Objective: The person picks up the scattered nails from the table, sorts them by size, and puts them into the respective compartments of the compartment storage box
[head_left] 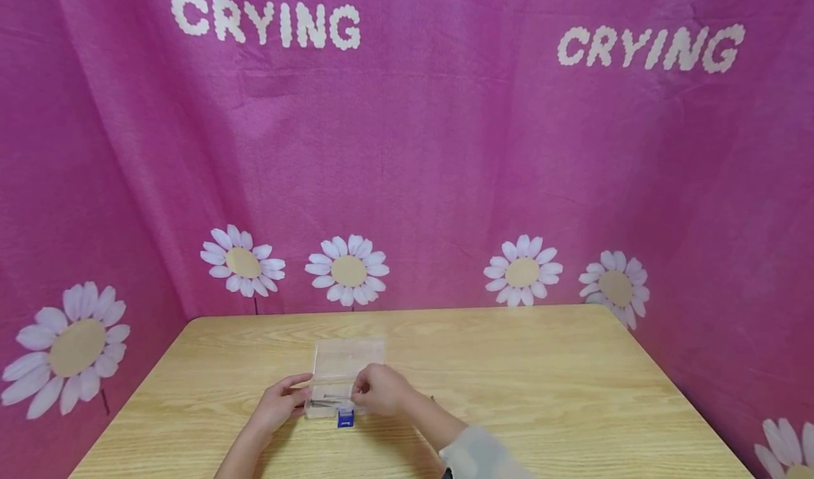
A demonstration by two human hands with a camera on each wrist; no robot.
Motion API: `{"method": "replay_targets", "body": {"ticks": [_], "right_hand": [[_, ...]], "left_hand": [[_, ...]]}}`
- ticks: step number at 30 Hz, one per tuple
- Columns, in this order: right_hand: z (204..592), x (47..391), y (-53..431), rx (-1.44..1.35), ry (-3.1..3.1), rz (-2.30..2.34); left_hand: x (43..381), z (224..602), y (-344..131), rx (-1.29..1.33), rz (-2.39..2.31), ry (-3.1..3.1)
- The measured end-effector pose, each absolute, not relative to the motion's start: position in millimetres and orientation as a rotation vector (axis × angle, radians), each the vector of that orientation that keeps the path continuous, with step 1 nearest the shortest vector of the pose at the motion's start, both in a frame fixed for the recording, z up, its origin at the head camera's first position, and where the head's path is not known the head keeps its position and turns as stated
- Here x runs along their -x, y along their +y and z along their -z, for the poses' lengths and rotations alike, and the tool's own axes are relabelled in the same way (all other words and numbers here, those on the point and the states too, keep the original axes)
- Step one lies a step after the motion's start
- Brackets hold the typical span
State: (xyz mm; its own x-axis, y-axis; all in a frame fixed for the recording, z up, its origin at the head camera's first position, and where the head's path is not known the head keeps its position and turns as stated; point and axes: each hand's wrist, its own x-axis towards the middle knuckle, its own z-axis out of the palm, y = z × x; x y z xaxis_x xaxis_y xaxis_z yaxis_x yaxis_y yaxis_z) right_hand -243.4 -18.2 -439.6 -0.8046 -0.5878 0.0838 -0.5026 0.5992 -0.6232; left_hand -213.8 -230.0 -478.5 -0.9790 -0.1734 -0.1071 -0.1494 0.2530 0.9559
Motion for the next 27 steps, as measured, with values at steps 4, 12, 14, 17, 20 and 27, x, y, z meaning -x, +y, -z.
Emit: {"method": "replay_targets", "body": {"ticks": [4, 12, 14, 17, 20, 27], "right_hand": [[444, 244, -23, 0.913, 2.713, 0.968], [445, 241, -31, 0.908, 2.734, 0.990], [445, 240, -33, 0.913, 2.746, 0.990], [444, 238, -36, 0.907, 2.772, 0.969], [445, 237, -38, 0.896, 2.787, 0.940], [447, 238, -41, 0.897, 2.816, 0.912]], "left_hand": [[213, 477, -229, -0.307, 1.878, -2.474], [212, 476, -229, -0.299, 1.897, -2.458], [212, 477, -229, -0.295, 1.901, -2.453], [213, 477, -229, -0.293, 1.900, -2.452], [213, 477, -230, -0.295, 1.894, -2.466], [213, 478, -230, -0.305, 1.889, -2.480]]}}
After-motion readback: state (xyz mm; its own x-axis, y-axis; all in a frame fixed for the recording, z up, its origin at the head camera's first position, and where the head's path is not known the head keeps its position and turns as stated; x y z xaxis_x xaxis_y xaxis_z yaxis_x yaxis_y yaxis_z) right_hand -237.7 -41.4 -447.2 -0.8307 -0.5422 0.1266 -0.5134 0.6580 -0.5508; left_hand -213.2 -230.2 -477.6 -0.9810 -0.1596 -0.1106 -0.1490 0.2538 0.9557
